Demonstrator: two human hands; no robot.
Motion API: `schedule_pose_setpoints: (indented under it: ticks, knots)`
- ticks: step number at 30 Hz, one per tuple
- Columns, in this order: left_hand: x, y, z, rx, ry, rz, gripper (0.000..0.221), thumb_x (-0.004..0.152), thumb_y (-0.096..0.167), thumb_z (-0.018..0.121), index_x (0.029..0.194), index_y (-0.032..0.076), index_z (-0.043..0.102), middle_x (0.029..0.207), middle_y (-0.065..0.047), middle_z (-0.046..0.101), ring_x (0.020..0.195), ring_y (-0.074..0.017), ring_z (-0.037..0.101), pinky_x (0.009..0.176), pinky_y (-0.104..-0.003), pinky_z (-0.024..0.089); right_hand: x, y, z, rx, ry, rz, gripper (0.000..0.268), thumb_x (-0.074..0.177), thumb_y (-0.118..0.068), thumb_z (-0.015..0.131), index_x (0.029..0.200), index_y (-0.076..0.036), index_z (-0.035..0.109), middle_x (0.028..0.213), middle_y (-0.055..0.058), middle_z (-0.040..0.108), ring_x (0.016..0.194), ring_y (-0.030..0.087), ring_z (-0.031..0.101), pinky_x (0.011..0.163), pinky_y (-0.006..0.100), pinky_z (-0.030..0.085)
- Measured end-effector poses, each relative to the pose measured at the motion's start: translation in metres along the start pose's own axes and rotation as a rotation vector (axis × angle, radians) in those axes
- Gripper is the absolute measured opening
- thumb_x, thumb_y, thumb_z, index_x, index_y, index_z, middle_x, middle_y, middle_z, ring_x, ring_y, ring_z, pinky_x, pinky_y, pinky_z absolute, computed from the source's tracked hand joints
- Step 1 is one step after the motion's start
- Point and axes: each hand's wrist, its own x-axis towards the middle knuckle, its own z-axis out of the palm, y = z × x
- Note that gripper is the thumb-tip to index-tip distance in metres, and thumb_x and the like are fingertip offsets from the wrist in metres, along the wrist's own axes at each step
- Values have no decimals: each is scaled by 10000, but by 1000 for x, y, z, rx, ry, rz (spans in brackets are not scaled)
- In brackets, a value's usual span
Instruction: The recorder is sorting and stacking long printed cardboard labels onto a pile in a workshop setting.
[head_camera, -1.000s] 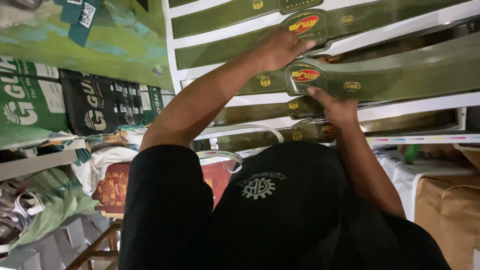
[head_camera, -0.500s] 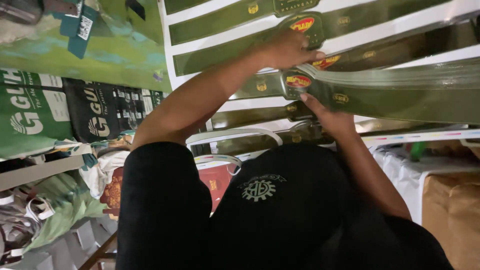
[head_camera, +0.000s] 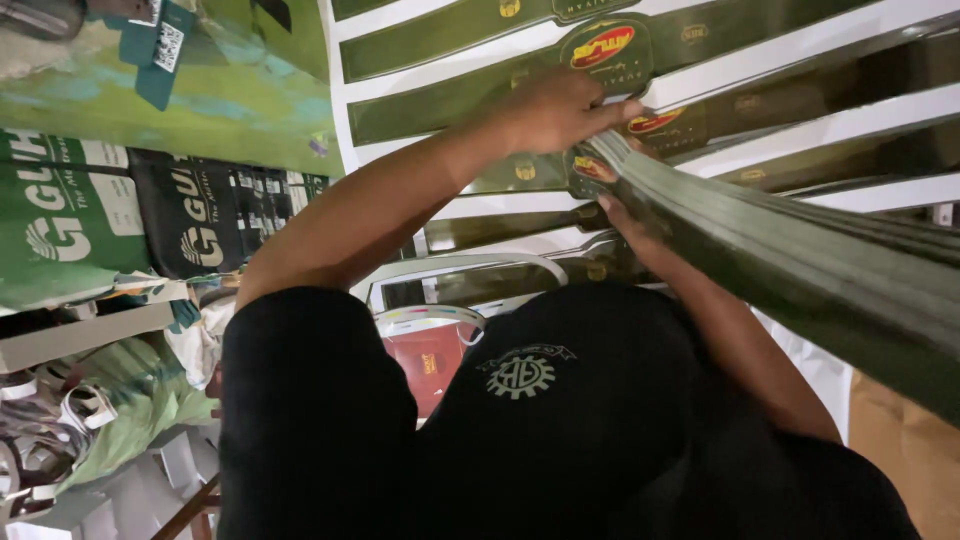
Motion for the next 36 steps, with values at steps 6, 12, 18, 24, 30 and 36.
schedule_pose_setpoints:
  ticks: [6, 12, 18, 24, 30, 36]
  knots:
    - [6, -12, 4, -110, -9, 156, 777, 1055, 648, 440, 667, 28, 699, 561, -198, 535, 515, -308, 520, 628, -470, 489, -1, 7, 0, 473, 5, -10, 738, 982, -102, 665, 1611, -30, 288, 1522, 112, 499, 1405, 249, 534, 1191, 354, 448]
    - [15, -21, -9, -239, -126, 21, 783, 989, 700, 523, 618, 18, 626, 518, -96, 486, 505, -209, 454, 531, -461, 437, 19, 36, -26, 209, -93, 106, 620, 957, -185, 780, 1494, -28, 512, 1372, 122, 621, 1288, 244, 572, 1124, 353, 467]
    - [26, -32, 18, -345, -185, 33, 808, 954, 753, 492, 552, 57, 573, 513, -54, 514, 477, -171, 525, 542, -419, 473, -5, -18, -36, 121, -63, 106, 655, 945, -198, 753, 1517, -31, 481, 1450, 122, 584, 1347, 260, 546, 1158, 393, 404]
    - [27, -25, 8, -209, -140, 27, 791, 941, 739, 516, 577, 40, 575, 547, -115, 526, 501, -237, 498, 537, -462, 435, -2, -25, -32, 174, -69, -87, 685, 1023, -114, 698, 1599, -27, 339, 1580, 127, 474, 1446, 264, 485, 1222, 388, 383]
    - [-21, 12, -25, -11, -19, 30, 746, 995, 753, 378, 784, 133, 735, 692, -168, 627, 662, -344, 607, 647, -520, 474, -9, -34, -25, 190, 109, -119, 641, 1009, -56, 720, 1574, -49, 416, 1531, 135, 544, 1423, 214, 549, 1213, 365, 470]
    - [-12, -7, -20, -4, -44, -40, 853, 962, 800, 374, 780, 45, 726, 736, -177, 653, 725, -340, 660, 722, -493, 522, -4, -19, -36, 232, 67, -190, 654, 1002, -73, 713, 1570, 5, 397, 1514, 169, 536, 1396, 252, 530, 1207, 363, 435]
